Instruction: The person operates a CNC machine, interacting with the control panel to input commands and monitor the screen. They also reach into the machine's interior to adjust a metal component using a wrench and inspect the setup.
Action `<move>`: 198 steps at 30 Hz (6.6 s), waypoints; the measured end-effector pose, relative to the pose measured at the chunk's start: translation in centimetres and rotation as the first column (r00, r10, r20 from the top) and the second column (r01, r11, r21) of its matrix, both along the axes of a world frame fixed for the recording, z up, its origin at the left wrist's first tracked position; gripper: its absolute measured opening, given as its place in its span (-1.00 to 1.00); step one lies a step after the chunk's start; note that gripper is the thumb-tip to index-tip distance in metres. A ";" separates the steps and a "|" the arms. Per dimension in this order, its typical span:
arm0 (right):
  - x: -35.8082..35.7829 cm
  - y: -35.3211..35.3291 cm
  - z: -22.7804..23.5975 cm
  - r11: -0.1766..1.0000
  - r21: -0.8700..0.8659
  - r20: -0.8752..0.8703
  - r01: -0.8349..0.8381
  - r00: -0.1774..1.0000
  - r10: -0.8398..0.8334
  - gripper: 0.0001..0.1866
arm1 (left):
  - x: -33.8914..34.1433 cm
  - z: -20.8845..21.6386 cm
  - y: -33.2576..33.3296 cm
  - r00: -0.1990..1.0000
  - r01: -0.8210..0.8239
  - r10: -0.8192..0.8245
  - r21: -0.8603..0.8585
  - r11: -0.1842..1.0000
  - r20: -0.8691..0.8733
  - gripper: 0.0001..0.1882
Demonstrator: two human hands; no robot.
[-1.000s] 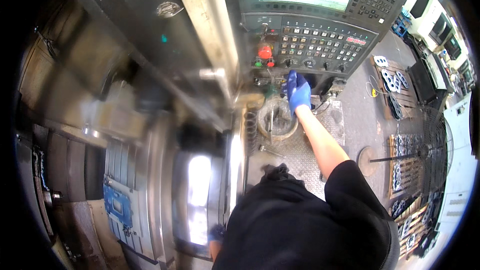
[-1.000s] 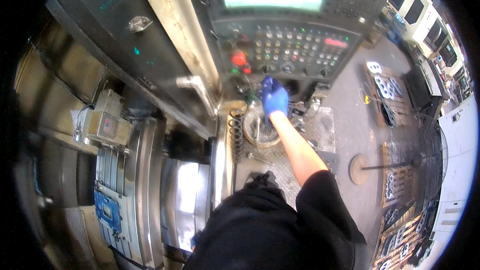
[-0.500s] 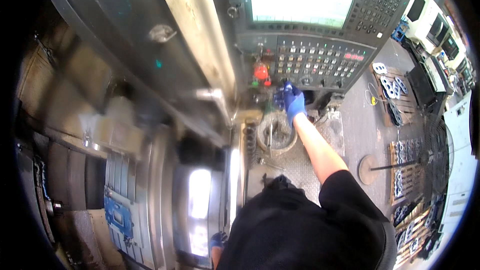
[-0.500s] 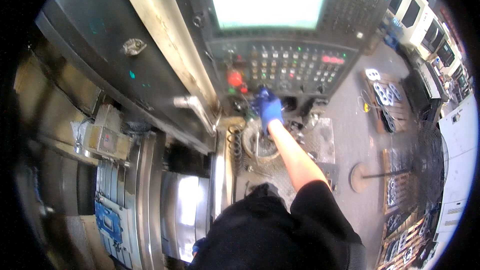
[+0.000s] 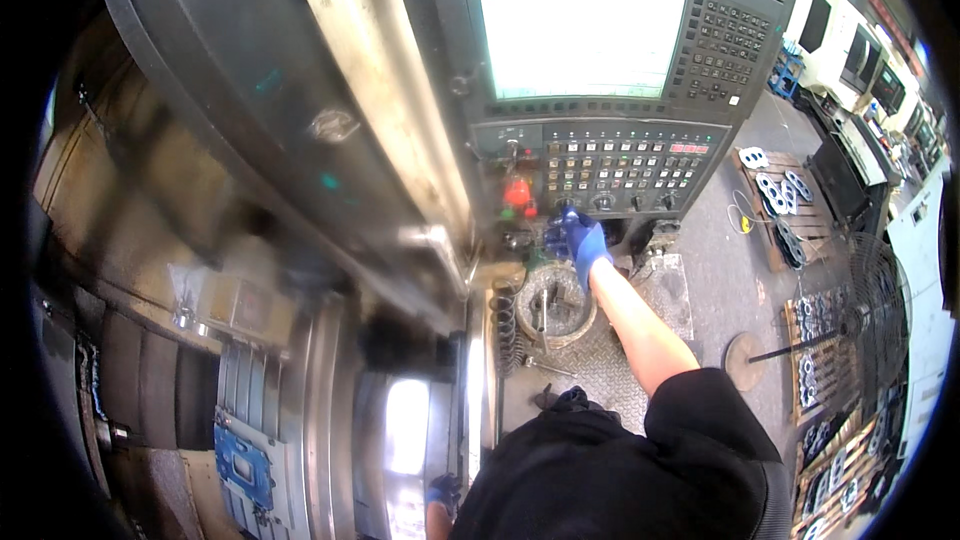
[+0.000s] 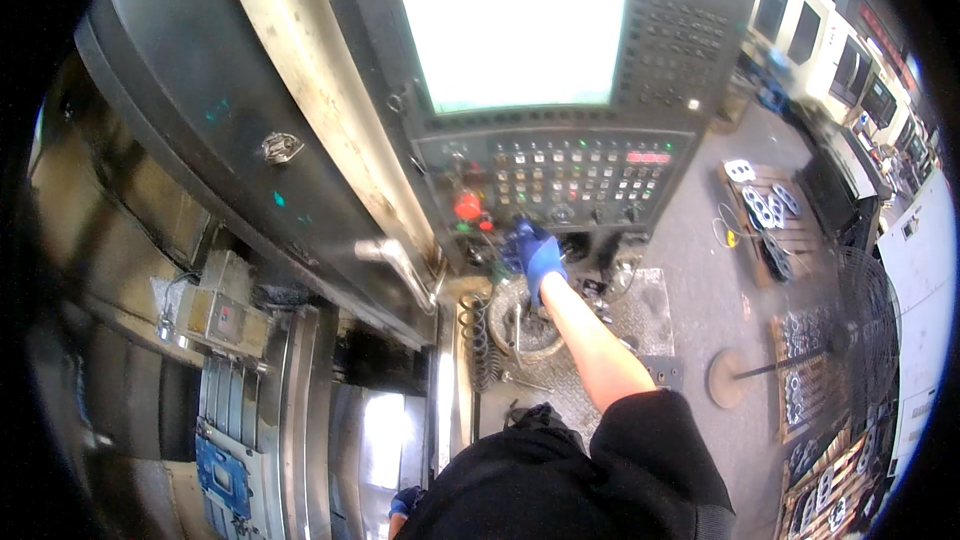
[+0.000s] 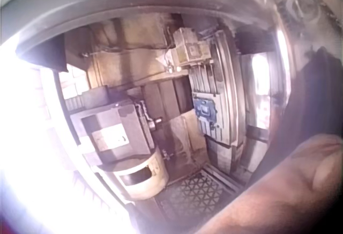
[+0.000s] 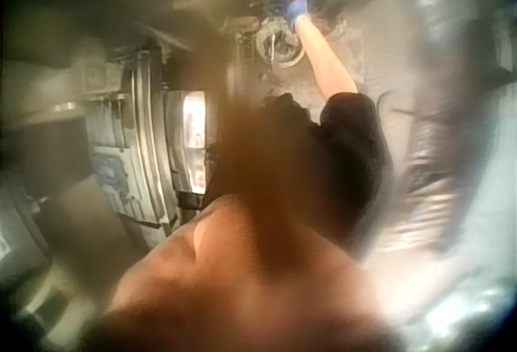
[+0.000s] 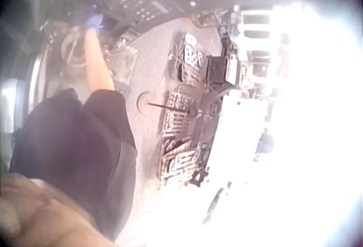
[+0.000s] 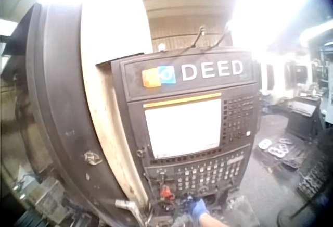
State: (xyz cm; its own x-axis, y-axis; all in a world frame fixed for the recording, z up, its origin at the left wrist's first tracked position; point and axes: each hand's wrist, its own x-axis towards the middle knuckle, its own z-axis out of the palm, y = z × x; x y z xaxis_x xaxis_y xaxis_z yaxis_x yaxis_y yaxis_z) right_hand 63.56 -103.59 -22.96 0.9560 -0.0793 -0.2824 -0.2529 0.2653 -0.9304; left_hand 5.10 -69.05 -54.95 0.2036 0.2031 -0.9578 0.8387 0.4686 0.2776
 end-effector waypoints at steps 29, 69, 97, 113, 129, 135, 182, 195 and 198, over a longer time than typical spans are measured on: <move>-0.4 -1.1 2.4 0.942 0.334 -0.086 -0.025 0.995 0.057 -0.78 | -4.7 2.9 -2.1 0.986 0.078 -0.082 0.033 0.996 0.149 -0.85; 0.4 -18.9 24.6 0.778 0.100 0.515 0.621 0.636 -0.574 -0.67 | 0.8 -0.5 -0.1 0.442 0.799 -0.896 0.471 0.374 -0.040 -0.73; 1.3 -21.0 23.1 0.795 -0.028 0.542 0.606 0.677 -0.497 -0.65 | 0.4 -0.1 0.2 0.134 0.790 -0.987 0.610 0.056 -0.083 -0.75; 1.2 -21.0 22.4 0.822 0.011 0.490 0.569 0.713 -0.501 -0.74 | -1.6 -0.1 0.2 -0.015 0.720 -0.993 0.688 -0.094 -0.119 -0.76; 0.9 -21.7 22.8 0.829 -0.102 0.495 0.550 0.751 -0.438 -0.63 | -2.2 -2.0 0.8 -0.038 0.651 -0.997 0.755 -0.077 -0.069 -0.72; 0.0 -20.4 24.6 0.767 -0.099 0.545 0.634 0.679 -0.491 -0.64 | -1.1 -1.6 0.2 0.057 0.745 -0.995 0.667 -0.011 -0.080 -0.72; -0.3 -18.0 29.2 0.827 -0.029 0.628 0.562 0.654 -0.422 -0.57 | 4.4 -1.1 -1.4 0.181 0.773 -0.978 0.630 0.075 -0.106 -0.74; 1.6 -17.3 31.7 0.826 -0.061 0.692 0.561 0.620 -0.370 -0.60 | 6.4 -1.0 -1.7 0.169 0.768 -0.980 0.638 0.063 -0.107 -0.74; 2.0 -17.5 31.6 0.832 -0.034 0.684 0.554 0.620 -0.384 -0.60 | 6.3 -1.0 -1.6 0.162 0.768 -0.981 0.638 0.057 -0.107 -0.74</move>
